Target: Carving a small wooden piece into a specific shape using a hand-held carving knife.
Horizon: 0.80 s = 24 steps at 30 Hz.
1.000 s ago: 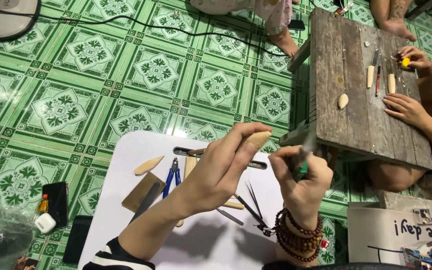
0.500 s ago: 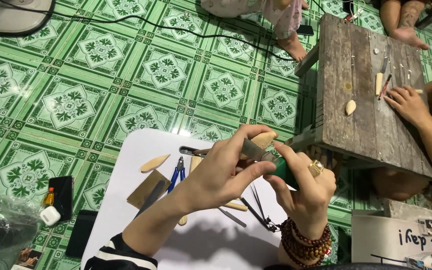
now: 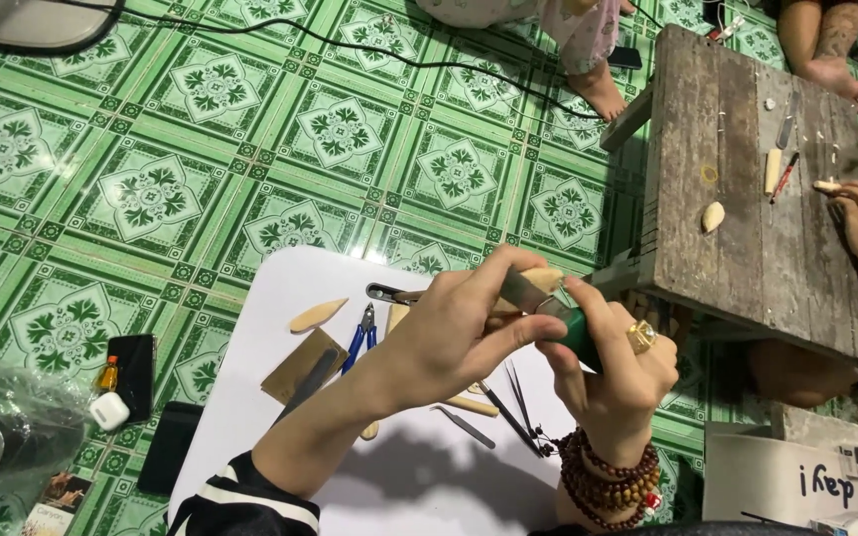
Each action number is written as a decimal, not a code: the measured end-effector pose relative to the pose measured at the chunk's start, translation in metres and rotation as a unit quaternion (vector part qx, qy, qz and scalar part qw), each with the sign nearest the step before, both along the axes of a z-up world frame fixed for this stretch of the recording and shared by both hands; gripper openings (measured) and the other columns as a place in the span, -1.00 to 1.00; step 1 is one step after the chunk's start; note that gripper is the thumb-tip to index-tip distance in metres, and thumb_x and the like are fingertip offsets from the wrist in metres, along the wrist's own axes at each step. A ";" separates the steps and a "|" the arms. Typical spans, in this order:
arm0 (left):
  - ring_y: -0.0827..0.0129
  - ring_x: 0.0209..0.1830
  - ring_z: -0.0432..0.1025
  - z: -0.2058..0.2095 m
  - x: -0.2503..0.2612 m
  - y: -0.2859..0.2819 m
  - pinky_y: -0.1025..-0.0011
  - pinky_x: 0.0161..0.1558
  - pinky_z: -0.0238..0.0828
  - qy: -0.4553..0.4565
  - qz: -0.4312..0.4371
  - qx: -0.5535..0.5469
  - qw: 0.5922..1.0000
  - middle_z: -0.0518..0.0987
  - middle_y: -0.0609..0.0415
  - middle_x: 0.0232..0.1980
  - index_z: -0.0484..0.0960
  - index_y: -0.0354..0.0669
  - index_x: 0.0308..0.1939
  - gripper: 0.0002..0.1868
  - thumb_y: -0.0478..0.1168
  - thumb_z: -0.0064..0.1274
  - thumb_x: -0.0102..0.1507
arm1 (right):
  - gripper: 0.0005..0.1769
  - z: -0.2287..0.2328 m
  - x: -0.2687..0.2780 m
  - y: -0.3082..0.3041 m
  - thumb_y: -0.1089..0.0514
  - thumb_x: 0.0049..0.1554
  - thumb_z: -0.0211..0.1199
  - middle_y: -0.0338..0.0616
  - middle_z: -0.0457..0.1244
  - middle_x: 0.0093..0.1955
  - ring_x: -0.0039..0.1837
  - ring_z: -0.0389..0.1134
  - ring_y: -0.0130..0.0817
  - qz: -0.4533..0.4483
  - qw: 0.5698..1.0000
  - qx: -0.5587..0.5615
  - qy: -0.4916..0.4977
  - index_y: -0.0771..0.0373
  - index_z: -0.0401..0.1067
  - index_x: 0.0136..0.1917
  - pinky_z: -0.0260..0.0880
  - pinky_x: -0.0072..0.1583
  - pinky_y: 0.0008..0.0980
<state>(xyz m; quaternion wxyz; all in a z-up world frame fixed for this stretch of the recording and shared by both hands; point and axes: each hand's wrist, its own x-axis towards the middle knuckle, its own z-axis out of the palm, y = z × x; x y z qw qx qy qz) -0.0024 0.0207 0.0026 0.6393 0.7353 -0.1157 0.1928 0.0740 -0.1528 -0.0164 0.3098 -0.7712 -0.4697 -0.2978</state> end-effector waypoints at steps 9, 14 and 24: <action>0.55 -0.64 0.30 0.003 -0.002 0.013 0.57 -0.59 0.18 -0.013 -0.032 0.031 0.999 0.55 0.16 -0.46 0.42 -0.30 -0.01 -0.63 -0.21 0.21 0.23 | -0.52 0.002 -0.004 0.000 0.04 0.16 0.25 0.07 0.36 -0.22 -0.34 0.23 -0.34 0.033 0.999 -0.002 0.020 0.53 0.50 0.13 0.24 -0.26 -0.37; 0.55 -0.65 0.33 0.002 -0.002 0.013 0.59 -0.60 0.16 -0.033 -0.022 0.041 0.998 0.61 0.14 -0.45 0.41 -0.27 -0.11 -0.70 -0.21 0.18 0.24 | -0.51 0.000 -0.007 0.002 0.03 0.21 0.22 -0.03 0.28 -0.32 -0.37 0.18 -0.35 0.014 1.000 -0.003 -0.005 0.57 0.48 0.15 0.15 -0.29 -0.36; 0.56 -0.62 0.26 0.000 0.000 0.006 0.55 -0.57 0.16 -0.027 -0.017 0.043 0.999 0.55 0.21 -0.46 0.40 -0.25 0.02 -0.60 -0.17 0.21 0.23 | -0.53 0.005 0.001 -0.006 0.04 0.13 0.28 0.08 0.36 -0.20 -0.32 0.25 -0.33 0.049 0.998 0.003 0.025 0.53 0.50 0.10 0.26 -0.24 -0.37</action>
